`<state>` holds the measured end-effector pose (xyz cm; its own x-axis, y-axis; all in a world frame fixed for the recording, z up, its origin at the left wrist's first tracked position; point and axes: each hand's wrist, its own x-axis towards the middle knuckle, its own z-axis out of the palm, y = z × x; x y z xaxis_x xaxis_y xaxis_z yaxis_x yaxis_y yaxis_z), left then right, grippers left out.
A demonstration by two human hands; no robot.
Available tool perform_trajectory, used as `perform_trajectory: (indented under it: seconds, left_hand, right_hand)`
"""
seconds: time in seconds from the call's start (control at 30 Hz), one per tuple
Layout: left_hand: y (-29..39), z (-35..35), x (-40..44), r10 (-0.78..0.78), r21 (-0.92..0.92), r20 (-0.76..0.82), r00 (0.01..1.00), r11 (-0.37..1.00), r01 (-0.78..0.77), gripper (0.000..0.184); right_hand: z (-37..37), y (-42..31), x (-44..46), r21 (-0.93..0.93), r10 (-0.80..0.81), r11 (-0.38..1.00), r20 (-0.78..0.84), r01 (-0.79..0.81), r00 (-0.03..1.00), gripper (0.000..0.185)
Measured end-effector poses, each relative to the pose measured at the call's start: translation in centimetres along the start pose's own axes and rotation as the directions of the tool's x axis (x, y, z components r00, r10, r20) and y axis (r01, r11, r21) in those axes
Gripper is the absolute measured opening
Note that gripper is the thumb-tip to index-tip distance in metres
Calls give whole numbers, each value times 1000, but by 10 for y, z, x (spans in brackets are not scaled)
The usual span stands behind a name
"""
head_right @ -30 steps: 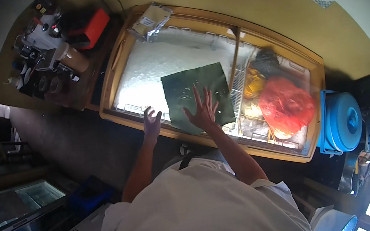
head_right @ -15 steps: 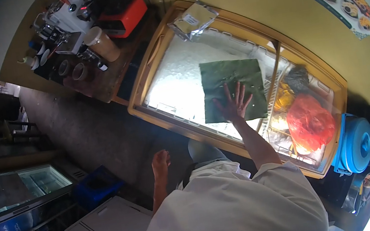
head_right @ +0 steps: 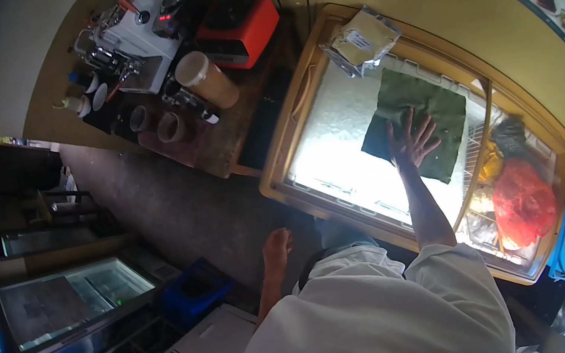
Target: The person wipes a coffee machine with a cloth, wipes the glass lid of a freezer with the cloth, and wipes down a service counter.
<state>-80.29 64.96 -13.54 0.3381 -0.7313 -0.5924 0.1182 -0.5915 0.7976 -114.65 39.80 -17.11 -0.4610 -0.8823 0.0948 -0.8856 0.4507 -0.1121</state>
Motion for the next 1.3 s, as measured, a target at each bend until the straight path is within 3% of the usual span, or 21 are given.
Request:
perform_trajectory:
  seconds: [0.03,0.23,0.43,0.57,0.73,0.8,0.93,0.97,1.0,1.13,1.17,1.2,1.23,1.3]
  left_hand:
    - [10,-6,9,27,54,37,999,998,-29,30]
    - [49,-36,60,138,154,83,987,977,-150,28]
    - [86,-20,97,40,202,225,974,976,-87,27]
    - [82,7,123,120,224,419,900,947,-231,25]
    - [71,37,137,49,305,597,801,909,-283,24]
    - [69,48,136,12,333,615,788,903,-273,25]
    - [68,63,149,-43,390,696,717,861,-327,25]
    - [71,68,145,-65,390,671,739,878,-277,27]
    - [83,78,133,-82,378,645,760,898,-225,30]
    - [80,92,154,28,324,738,674,861,-392,33]
    - [81,95,163,70,325,793,605,790,-519,34]
    - [75,102,168,72,282,775,628,850,-446,35]
    - [91,110,158,-33,384,741,671,841,-381,35]
    - [108,121,149,-26,381,771,636,819,-428,36]
  right_hand:
    - [0,-13,0,10,29,1000,-1,-29,1000,82]
    - [26,-98,-51,55,-198,976,-207,213,958,82]
    - [-12,-122,-124,391,-494,802,8,453,869,80]
    - [-6,-81,-145,634,-564,629,-27,450,825,80]
    - [-22,-66,-100,510,-334,804,-35,304,942,77]
    - [-27,-73,-80,491,-318,821,-32,293,947,76]
    - [-23,-62,-74,346,-456,824,-67,449,888,77]
    - [-28,-53,-72,317,-448,838,-63,444,892,77]
    - [-27,-41,-66,309,-408,857,-79,412,910,77]
    - [-39,13,-29,235,-254,940,0,247,967,75]
    - [-44,27,-17,231,-193,954,-9,190,981,75]
    - [-48,41,-7,230,-129,965,-20,130,992,76]
    - [-45,53,5,222,-28,974,-27,33,999,76]
    - [-42,71,24,210,187,962,-49,-173,981,77]
